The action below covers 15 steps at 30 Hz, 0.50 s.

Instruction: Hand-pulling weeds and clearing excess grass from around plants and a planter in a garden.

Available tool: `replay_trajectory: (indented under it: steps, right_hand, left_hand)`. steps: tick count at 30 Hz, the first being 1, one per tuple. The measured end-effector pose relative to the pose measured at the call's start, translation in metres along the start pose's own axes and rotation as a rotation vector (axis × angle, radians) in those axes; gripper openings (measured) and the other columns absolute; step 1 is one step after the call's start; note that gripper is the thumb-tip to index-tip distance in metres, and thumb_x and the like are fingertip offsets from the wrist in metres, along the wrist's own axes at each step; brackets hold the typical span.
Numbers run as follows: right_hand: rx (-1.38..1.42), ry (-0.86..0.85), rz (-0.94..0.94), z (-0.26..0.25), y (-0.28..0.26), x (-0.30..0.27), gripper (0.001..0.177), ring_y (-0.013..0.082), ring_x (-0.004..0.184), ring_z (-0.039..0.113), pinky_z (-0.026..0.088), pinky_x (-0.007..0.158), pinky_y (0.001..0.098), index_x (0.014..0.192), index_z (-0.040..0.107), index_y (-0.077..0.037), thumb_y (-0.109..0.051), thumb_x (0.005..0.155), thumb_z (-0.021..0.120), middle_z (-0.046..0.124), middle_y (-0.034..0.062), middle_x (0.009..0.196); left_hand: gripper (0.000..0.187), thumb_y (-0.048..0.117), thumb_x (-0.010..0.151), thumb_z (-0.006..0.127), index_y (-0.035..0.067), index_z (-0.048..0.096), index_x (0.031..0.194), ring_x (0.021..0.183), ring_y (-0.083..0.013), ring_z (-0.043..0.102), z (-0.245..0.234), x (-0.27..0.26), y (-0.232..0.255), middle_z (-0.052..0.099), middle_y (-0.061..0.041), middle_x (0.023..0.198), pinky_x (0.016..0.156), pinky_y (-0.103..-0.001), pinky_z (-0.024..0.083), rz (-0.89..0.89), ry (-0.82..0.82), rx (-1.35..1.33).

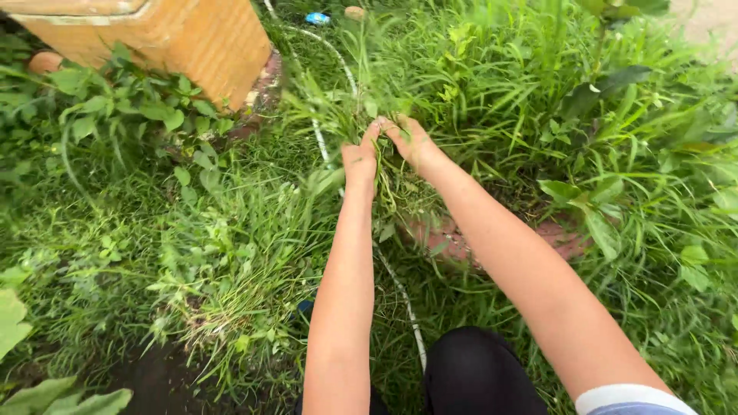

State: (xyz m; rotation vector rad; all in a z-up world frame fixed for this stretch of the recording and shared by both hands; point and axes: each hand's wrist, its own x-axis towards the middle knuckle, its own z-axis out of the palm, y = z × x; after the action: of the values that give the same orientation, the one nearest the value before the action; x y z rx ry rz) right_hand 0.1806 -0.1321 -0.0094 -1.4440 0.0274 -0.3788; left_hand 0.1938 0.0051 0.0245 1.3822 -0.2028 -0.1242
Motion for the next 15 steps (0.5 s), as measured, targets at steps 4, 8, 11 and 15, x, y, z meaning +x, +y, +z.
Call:
replay_trajectory:
  steps: [4, 8, 11, 15]
  right_hand:
    - [-0.112, -0.252, -0.019, 0.06, -0.1, -0.031, 0.06, 0.0187, 0.128, 0.056, 0.042, 0.111, 0.0359, 0.143, 0.057, -0.007, -0.034, 0.092, 0.074, 0.065, 0.0073, 0.139]
    - [-0.251, -0.38, 0.026, 0.142, -0.1, -0.019, 0.098, 0.0267, 0.15, 0.021, 0.023, 0.118, 0.0443, 0.158, 0.027, -0.008, -0.035, 0.086, 0.087, 0.026, 0.0169, 0.164]
    - [-0.296, -0.539, -0.142, 0.216, -0.076, -0.019, 0.105, 0.0315, 0.159, 0.022, 0.021, 0.127, 0.0436, 0.162, 0.016, -0.006, -0.043, 0.089, 0.083, 0.021, 0.0218, 0.171]
    - [-0.634, -0.675, -0.304, 0.273, -0.022, -0.044, 0.099, 0.0335, 0.158, 0.032, 0.025, 0.132, 0.0403, 0.163, 0.03, -0.013, -0.037, 0.081, 0.082, 0.033, 0.0176, 0.169]
  left_hand:
    - [0.057, 0.033, 0.093, 0.075, -0.009, 0.054, 0.124, 0.102, -0.0231, 0.064, -0.058, 0.016, 0.048, 0.069, -0.018, 0.117, 0.092, -0.038, 0.05, 0.168, 0.219, 0.115]
    - [0.036, 0.023, 0.093, 0.074, -0.005, 0.062, 0.112, 0.084, -0.0203, 0.066, -0.163, 0.009, 0.12, 0.074, -0.012, 0.098, 0.076, -0.035, 0.053, 0.576, 0.295, 0.242]
    - [0.029, 0.023, 0.094, 0.076, 0.0, 0.068, 0.11, 0.077, -0.0257, 0.064, -0.212, -0.039, 0.179, 0.073, -0.014, 0.09, 0.075, -0.038, 0.052, 0.488, 0.41, 0.729]
    - [0.042, 0.026, 0.088, 0.079, 0.01, 0.069, 0.125, 0.114, -0.0349, 0.062, -0.271, -0.079, 0.132, 0.064, -0.016, 0.126, 0.096, -0.048, 0.054, 0.376, 0.438, 1.192]
